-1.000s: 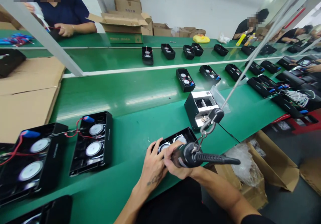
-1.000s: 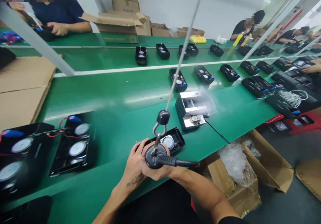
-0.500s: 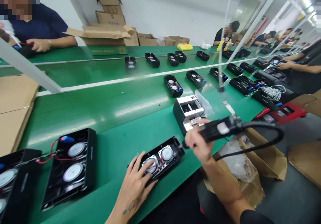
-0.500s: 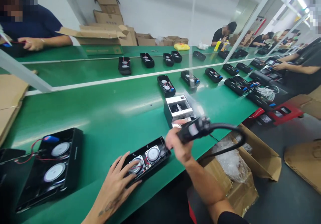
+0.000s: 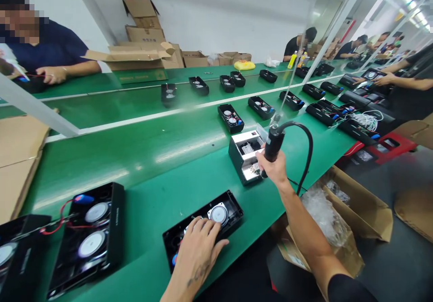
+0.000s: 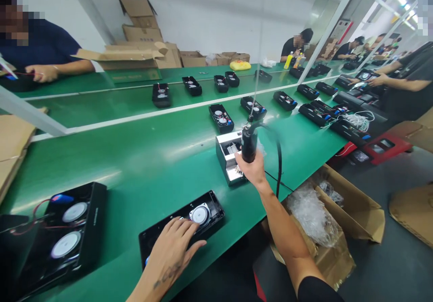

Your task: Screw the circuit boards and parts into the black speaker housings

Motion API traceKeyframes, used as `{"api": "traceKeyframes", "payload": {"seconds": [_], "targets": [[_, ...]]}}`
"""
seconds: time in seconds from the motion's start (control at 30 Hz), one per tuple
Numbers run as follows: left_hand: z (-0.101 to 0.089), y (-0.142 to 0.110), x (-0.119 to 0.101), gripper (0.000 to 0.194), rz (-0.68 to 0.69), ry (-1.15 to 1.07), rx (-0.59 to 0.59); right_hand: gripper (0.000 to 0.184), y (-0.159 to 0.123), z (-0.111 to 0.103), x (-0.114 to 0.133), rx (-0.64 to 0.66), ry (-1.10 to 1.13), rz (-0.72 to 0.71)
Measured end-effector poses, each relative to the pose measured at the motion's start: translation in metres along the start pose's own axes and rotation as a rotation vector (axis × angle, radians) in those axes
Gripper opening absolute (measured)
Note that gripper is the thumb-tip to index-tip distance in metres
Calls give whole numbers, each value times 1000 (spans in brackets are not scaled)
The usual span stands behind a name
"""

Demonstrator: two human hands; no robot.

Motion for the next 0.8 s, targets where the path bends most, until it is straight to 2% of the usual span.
{"api": "traceKeyframes", "payload": {"seconds": [0.07, 0.17, 0.27, 0.4, 0.57, 0.8], "targets": [[5, 0, 0, 22, -1, 2, 12, 35, -10, -1, 3, 87, 66, 69], [6, -2, 0, 13, -17, -24, 18, 34, -36, -1, 15, 127, 236, 98], [6, -4, -1, 10, -40, -46, 31, 32, -66, 7, 34, 106, 429, 64], [8, -6, -3, 12, -52, -88, 55, 26, -100, 31, 51, 107, 617, -17], [8, -8, -3, 14, -58, -128, 72, 27, -123, 60, 48, 172, 662, -63], [9, -7, -3, 20, -70, -158, 81, 28, -133, 72, 38, 223, 610, -63]]}}
Point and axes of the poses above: each hand's wrist, its own y-axis towards the middle knuckle, its own z-axis out of the palm, x = y × z, the point moved 3 cm from there along y, towards the middle knuckle, and after that the axes turned 12 degrees about -z, right-handed, at the moved point
